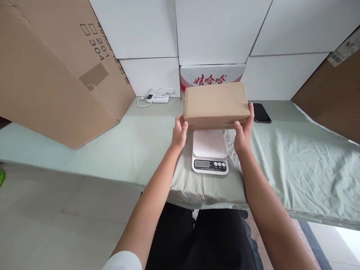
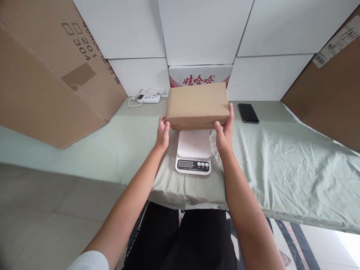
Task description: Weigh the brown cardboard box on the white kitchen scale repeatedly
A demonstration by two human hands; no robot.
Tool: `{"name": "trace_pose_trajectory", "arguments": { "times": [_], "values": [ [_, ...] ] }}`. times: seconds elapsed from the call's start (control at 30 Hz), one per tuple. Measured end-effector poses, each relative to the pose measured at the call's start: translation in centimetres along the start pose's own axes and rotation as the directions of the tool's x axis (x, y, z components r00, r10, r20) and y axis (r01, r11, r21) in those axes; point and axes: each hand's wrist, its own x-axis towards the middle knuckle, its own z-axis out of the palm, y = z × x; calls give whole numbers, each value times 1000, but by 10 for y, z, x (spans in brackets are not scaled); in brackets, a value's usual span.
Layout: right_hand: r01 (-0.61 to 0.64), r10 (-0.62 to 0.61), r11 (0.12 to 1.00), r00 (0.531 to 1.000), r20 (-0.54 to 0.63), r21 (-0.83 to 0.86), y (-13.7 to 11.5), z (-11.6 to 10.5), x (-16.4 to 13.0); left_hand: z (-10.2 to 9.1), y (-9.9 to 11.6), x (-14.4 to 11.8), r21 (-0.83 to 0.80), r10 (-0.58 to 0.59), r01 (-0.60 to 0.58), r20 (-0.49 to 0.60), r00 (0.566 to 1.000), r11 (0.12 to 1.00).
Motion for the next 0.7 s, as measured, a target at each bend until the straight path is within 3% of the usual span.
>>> {"name": "trace_pose_trajectory", "arguments": {
  "times": [0.2,0.4,0.53,0.7],
  "values": [
    [36,-36,999,999,16,-32,-29,-23,-42,-13,19,-50,-108,157,-156,1,988,982],
    [-45,41,994,998,-46,-97,-20,-34,-75,-21,20,-89,-12,64,-64,81,995,998],
    [-35,32,993,999,-34,-112,-17,-29,-79,-22,21,-98,3,-20,20,28,999,1000],
    [-49,47,999,993,-104,-9,-4,-27,-76,-20,18,-92,1,-21,21,-4,1000,1000]
  ]
}}
